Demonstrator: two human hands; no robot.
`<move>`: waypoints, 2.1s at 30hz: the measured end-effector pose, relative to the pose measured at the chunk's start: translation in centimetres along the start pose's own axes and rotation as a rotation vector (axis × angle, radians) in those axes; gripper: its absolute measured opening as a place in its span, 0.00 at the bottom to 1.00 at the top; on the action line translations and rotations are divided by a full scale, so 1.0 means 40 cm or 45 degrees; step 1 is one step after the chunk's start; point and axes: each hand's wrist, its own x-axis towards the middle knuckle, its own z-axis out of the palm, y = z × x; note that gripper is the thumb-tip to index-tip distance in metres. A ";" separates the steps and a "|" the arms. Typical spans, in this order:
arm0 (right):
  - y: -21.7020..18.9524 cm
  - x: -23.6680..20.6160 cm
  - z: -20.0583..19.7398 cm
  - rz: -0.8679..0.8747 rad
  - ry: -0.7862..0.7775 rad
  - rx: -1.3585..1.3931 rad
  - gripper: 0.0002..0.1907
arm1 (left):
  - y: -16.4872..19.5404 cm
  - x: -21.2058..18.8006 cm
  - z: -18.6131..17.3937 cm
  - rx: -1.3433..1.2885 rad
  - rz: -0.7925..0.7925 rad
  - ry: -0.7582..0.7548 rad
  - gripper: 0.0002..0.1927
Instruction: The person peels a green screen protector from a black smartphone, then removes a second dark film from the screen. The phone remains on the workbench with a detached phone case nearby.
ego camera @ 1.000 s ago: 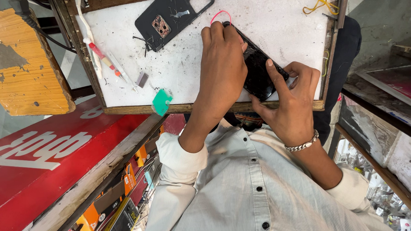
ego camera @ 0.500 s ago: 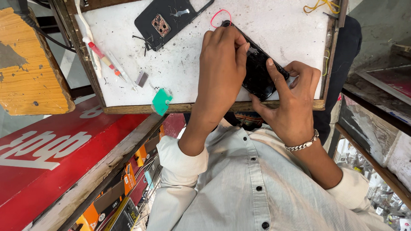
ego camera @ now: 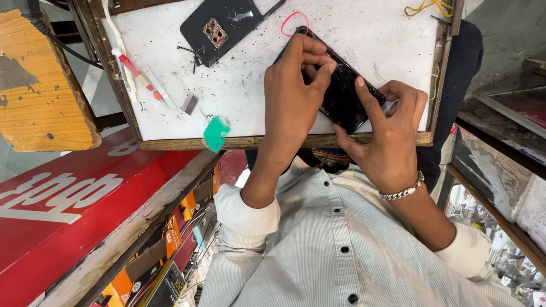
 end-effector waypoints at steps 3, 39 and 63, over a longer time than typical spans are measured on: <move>-0.001 -0.002 0.000 0.012 -0.006 0.006 0.43 | -0.001 -0.006 0.004 -0.038 -0.052 -0.017 0.14; -0.013 -0.029 0.005 -0.057 0.094 -0.013 0.40 | 0.082 -0.141 -0.109 -1.752 -0.100 -0.631 0.12; 0.000 -0.028 0.029 -0.045 0.063 -0.089 0.42 | -0.030 -0.128 -0.038 0.312 0.239 0.232 0.11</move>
